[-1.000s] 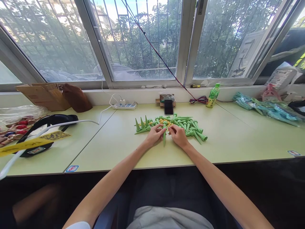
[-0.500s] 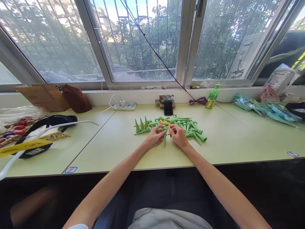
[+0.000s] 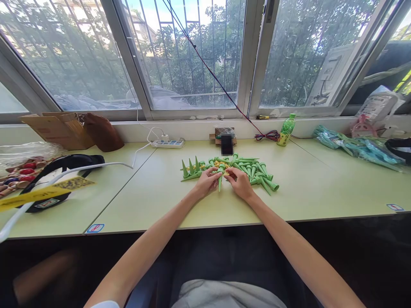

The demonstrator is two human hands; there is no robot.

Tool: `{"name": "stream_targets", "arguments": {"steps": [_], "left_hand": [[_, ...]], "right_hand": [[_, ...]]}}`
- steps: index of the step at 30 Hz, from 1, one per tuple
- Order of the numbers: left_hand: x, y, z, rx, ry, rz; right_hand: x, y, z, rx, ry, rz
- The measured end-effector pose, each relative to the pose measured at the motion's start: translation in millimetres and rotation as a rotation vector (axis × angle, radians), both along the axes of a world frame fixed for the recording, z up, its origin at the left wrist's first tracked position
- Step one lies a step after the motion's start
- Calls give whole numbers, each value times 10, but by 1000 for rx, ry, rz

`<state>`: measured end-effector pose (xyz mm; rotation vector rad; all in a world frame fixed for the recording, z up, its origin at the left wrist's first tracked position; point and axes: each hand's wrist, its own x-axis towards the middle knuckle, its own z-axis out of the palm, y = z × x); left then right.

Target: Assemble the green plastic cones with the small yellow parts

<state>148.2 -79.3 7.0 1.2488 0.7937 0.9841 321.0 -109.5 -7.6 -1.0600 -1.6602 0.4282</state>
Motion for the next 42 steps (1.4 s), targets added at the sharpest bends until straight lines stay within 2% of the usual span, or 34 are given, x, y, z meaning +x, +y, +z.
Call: {"name": "stream_targets", "arguments": {"steps": [15,23,42], "left_hand": [[-1,-28,14,19,-22,-22],[-9,-83,49,78,5,-47],[20,-74,47,74,19,-34]], "right_hand": [[6,-17,16,12,-65,-10],[8,-31,36,20,-124,-39],[-6,-53,48,7,0,-2]]}}
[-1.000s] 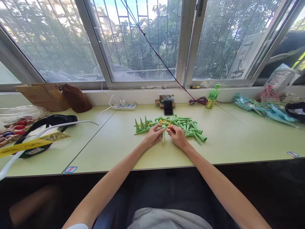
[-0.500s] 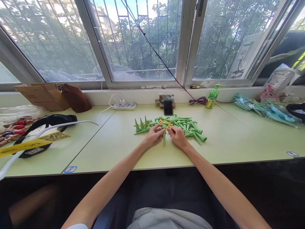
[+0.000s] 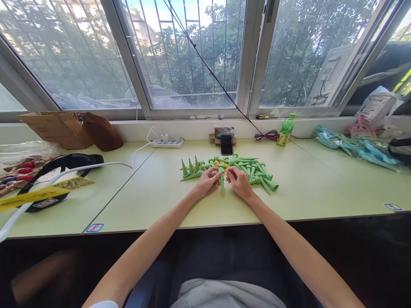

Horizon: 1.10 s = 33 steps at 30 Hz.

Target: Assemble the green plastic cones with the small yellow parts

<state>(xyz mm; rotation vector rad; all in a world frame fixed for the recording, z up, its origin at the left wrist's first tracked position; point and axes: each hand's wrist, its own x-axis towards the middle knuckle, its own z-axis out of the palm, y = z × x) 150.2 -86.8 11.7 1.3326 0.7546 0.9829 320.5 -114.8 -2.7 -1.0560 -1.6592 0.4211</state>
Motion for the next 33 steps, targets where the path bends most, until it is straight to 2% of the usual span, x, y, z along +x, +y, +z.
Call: {"name": "stream_targets", "arguments": {"steps": [14,20,25,33], "left_hand": [[-16,-2,-24,68,29,-25],[-5,10,-16,-4,-19,16],[-6,62,-29,-81,-60,56],[3,3,-4,-25,-9,23]], "right_hand": [[-10,3,16,-120,126,6],[-22,-34,48,-55,37,-13],[-23,-42,55,-22,17,30],[-4,-14,22,-39,28,35]]}}
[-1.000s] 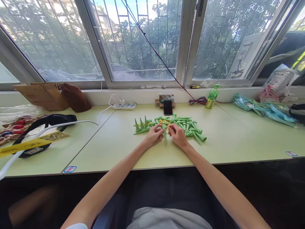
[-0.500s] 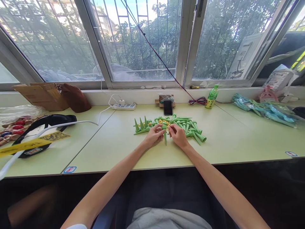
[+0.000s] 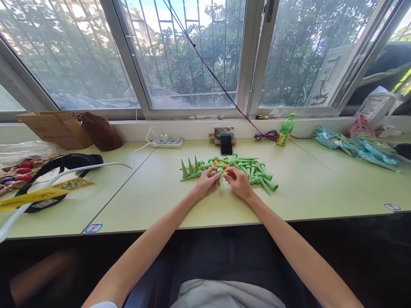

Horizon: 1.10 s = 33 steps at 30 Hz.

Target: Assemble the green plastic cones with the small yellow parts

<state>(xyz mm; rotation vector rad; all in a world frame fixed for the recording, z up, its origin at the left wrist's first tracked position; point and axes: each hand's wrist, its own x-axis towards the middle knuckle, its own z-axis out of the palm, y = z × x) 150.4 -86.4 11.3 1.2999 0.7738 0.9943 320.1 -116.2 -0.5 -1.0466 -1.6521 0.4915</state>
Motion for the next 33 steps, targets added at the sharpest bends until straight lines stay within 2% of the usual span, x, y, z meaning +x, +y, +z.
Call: {"name": "stream_targets", "arguments": {"steps": [5,12,23,33], "left_hand": [[-17,-41,14,82,73,-24],[-20,-59,22,89,83,-56],[-19,-30,9,53,54,-43],[-28,-20,-55,209,191,-98]], "right_hand": [[14,14,-17,12,-63,-57],[20,11,-10,27,-127,-94],[4,-9,10,18,-46,-86],[20,39,-46,-3,-65,-156]]}}
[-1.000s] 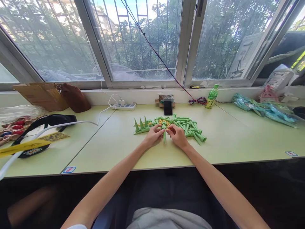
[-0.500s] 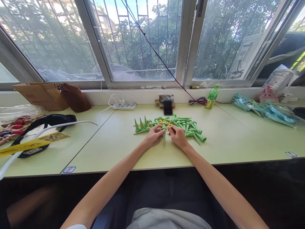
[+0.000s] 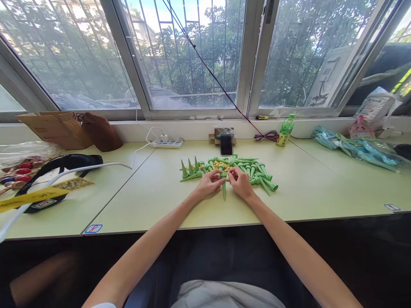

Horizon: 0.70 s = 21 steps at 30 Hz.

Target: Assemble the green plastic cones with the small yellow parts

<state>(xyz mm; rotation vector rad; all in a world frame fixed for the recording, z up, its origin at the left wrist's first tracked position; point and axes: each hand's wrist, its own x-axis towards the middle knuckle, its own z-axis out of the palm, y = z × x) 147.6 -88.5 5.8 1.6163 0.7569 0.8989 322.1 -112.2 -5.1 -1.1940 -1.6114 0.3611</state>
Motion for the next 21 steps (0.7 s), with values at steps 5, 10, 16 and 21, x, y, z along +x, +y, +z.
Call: {"name": "stream_targets", "arguments": {"steps": [5,10,16,21], "left_hand": [[-1,7,0,-13,-31,5],[2,38,9,-135,-152,49],[-2,113,-3,-299,-261,147],[-6,127,-16,-305,-264,127]], "right_hand": [[-5,-8,10,-16,7,-1],[-20,-37,49,-1,12,65],[-10,-13,20,17,-39,120],[7,28,-24,-11,-17,154]]}}
